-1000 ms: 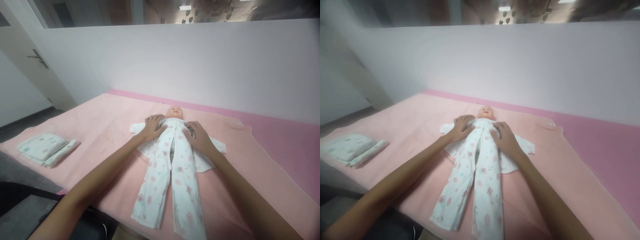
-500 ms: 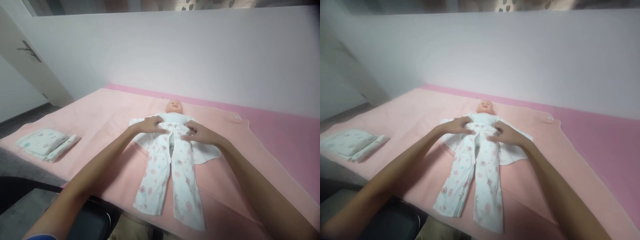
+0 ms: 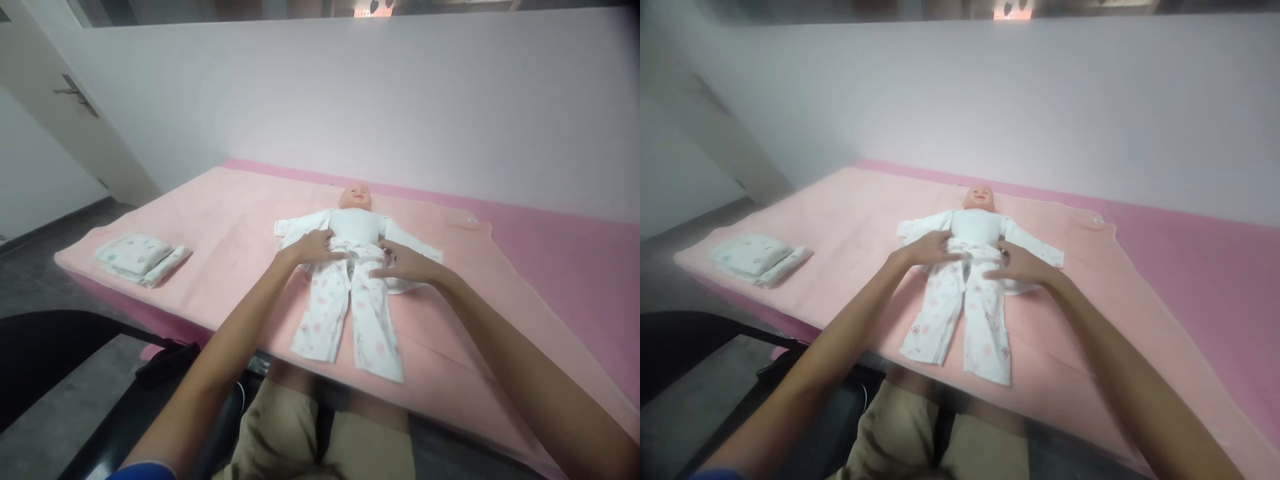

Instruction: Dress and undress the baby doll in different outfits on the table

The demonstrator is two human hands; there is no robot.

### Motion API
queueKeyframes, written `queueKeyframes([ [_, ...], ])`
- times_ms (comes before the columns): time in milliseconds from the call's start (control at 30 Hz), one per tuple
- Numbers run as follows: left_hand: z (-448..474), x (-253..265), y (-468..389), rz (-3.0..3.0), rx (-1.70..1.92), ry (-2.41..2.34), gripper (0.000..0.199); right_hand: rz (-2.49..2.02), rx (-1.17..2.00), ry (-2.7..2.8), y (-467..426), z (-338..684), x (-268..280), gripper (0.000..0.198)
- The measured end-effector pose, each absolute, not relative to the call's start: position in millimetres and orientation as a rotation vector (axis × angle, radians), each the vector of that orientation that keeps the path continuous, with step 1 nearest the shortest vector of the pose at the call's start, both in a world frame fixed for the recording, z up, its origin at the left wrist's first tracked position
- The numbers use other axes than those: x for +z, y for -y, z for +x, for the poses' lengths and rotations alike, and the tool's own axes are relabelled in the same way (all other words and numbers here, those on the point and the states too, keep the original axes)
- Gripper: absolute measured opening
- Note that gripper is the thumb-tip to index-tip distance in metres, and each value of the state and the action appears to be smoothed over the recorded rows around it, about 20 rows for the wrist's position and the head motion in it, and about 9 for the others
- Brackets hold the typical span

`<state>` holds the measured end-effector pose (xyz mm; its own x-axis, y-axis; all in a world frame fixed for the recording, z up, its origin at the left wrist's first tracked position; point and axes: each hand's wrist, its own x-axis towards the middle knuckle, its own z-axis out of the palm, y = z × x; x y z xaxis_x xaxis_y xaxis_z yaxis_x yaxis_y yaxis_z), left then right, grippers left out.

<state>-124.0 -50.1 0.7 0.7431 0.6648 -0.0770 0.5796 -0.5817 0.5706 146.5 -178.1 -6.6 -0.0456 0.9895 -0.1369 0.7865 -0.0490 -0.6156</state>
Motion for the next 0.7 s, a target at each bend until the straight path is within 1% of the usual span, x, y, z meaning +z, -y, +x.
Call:
queueKeyframes([
  [67, -124.1, -0.7, 59.1, 2.358, 0.176, -0.959, 0.073, -1.936, 0.798, 1.901, 182.3, 144.8, -4.9, 0.089],
  [100, -123.6, -2.2, 62.6, 2.359, 0.176, -0.971, 0.077, -1.952, 0.782, 1.899, 183.8, 142.4, -4.4, 0.095],
  [133, -122.7, -4.5, 65.2, 2.363, 0.183, -0.981, 0.078, -1.965, 0.759, 1.89, 185.0, 139.0, -4.3, 0.096],
  [167, -121.6, -7.4, 67.0, 2.371, 0.195, -0.991, 0.078, -1.975, 0.732, 1.876, 186.1, 134.9, -4.7, 0.093],
  [233, -119.1, -14.6, 68.7, 2.397, 0.234, -1.004, 0.073, -1.992, 0.675, 1.85, 188.6, 126.1, -7.0, 0.081],
  [333, -116.8, -24.2, 69.7, 2.447, 0.286, -1.0, 0.06, -1.97, 0.624, 1.845, 194.3, 117.5, -12.1, 0.065],
  [400, -118.3, -26.3, 72.0, 2.458, 0.296, -0.99, 0.054, -1.954, 0.637, 1.837, 199.3, 116.8, -14.4, 0.063],
  [467, -123.1, -24.3, 76.6, 2.447, 0.28, -0.969, 0.054, -1.97, 0.682, 1.836, 204.2, 119.4, -14.5, 0.065],
  [533, -130.4, -19.9, 82.8, 2.413, 0.247, -0.945, 0.064, -2.006, 0.728, 1.867, 208.7, 123.1, -12.7, 0.073],
  [633, -141.8, -13.0, 92.5, 2.374, 0.161, -0.908, 0.085, -2.028, 0.755, 1.939, 214.7, 126.3, -9.3, 0.095],
  [700, -146.2, -9.6, 97.4, 2.36, 0.117, -0.897, 0.089, -2.019, 0.772, 1.962, 218.7, 125.7, -8.1, 0.109],
])
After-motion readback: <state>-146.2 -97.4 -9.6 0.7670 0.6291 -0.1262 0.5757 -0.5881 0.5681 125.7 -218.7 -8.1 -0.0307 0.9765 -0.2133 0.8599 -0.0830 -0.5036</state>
